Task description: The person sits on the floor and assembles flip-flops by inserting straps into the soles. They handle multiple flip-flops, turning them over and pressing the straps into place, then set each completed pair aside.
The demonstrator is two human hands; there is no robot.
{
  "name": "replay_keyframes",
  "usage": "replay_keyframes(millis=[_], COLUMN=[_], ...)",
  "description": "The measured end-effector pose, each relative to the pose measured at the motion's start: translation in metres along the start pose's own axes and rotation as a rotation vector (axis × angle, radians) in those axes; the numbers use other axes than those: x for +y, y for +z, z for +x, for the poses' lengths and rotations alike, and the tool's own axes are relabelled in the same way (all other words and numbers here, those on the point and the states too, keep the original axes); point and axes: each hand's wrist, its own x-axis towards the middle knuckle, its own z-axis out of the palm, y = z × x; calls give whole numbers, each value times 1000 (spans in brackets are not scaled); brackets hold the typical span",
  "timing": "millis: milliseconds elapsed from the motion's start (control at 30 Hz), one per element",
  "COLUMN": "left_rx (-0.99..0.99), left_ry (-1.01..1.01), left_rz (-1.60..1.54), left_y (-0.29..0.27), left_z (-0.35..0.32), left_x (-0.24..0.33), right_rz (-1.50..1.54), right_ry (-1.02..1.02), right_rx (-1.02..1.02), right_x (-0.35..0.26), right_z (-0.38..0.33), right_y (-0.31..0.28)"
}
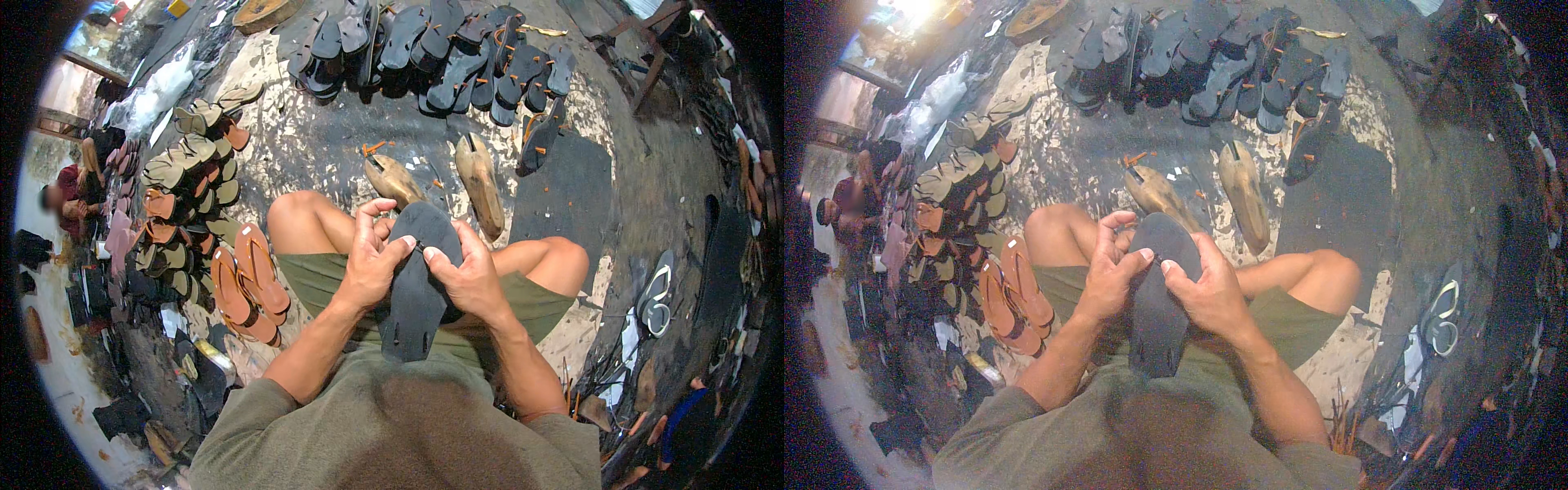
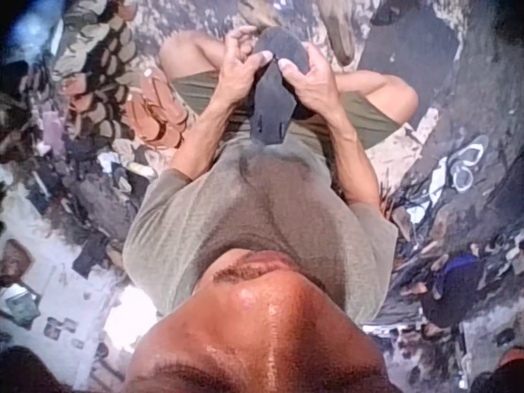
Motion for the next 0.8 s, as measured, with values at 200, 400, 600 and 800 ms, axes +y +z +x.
replay_keyframes(millis=[200, 400, 600, 800], left_rx=[-105, -138, 135, 287], left_ry=[428, 28, 127, 468], left_rz=[1443, 540, 321, 654], left_y=[20, -30, -43, -79], left_z=[-26, -8, 22, 57], left_x=[10, 21, 20, 10], right_rz=[-31, -991, -365, -95], right_ry=[-115, 32, 38, -17], right_rx=[141, 390, 299, 51], right_x=[8, 77, 87, -16], right_z=[39, 88, 70, -30], right_y=[-17, -121, -107, -13])
